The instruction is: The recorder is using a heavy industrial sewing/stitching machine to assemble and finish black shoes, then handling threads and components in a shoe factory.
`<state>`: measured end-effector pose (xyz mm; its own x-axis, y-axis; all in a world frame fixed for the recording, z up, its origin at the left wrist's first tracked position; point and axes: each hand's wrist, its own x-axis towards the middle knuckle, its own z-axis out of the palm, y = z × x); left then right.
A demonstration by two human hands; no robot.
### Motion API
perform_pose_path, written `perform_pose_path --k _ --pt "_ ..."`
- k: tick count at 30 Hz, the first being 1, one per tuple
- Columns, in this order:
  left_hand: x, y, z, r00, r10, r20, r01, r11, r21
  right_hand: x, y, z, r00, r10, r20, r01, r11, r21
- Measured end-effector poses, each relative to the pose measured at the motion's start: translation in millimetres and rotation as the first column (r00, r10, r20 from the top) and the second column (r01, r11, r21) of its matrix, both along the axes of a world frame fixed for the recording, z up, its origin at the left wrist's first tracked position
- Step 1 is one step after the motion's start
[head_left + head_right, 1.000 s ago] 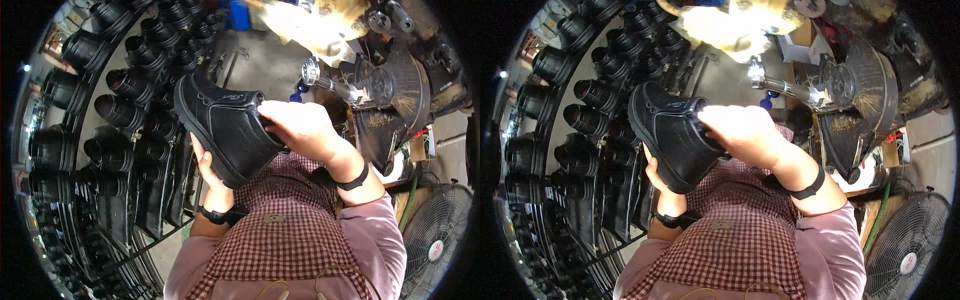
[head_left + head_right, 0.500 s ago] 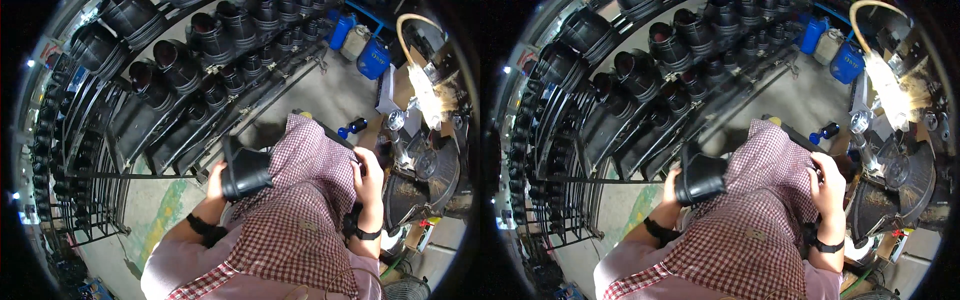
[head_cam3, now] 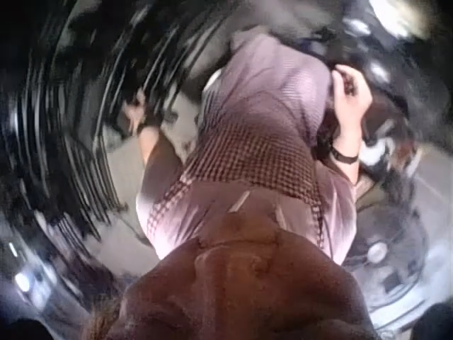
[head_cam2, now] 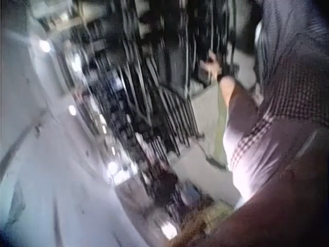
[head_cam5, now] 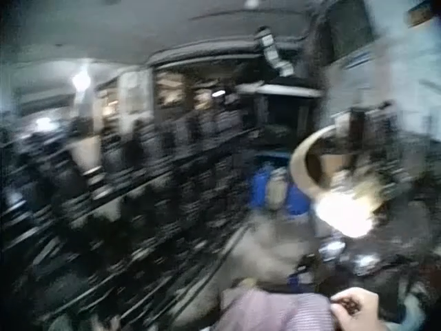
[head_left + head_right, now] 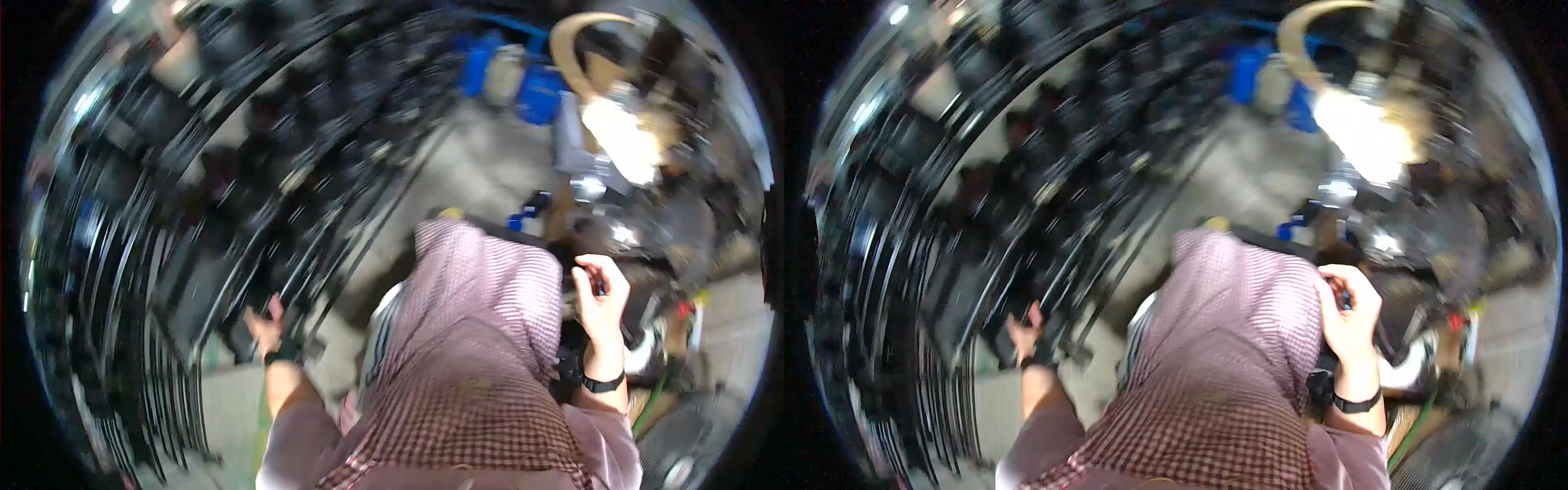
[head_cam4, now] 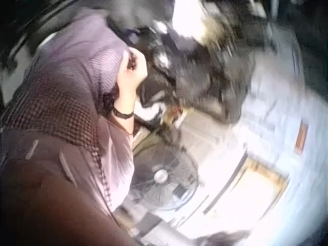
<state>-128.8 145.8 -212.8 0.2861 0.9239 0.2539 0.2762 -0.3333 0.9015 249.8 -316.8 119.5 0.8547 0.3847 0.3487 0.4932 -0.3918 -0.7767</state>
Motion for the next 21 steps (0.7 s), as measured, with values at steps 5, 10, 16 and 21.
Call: perform_pose_path --k 5,10,16,21 --pt "1.6 31.3 -64.7 0.907 0.232 -0.351 -0.248 0.969 0.000 23.1 -56.2 76.7 0.944 -0.202 0.260 0.110 0.939 0.327" --pt "207.6 52.3 -14.2 0.971 0.118 0.209 0.017 0.834 -0.551 56.2 -97.0 211.5 0.859 -0.476 0.189 0.299 0.766 0.569" --pt "227.8 -125.7 101.4 0.790 0.445 0.421 0.270 0.364 -0.892 212.3 -148.2 330.1 0.960 -0.260 -0.099 0.217 0.476 0.852" --pt "228.2 -139.3 109.1 0.841 0.181 0.509 0.382 0.468 -0.797 244.3 -130.2 342.9 0.974 0.142 -0.177 0.109 0.394 0.913"
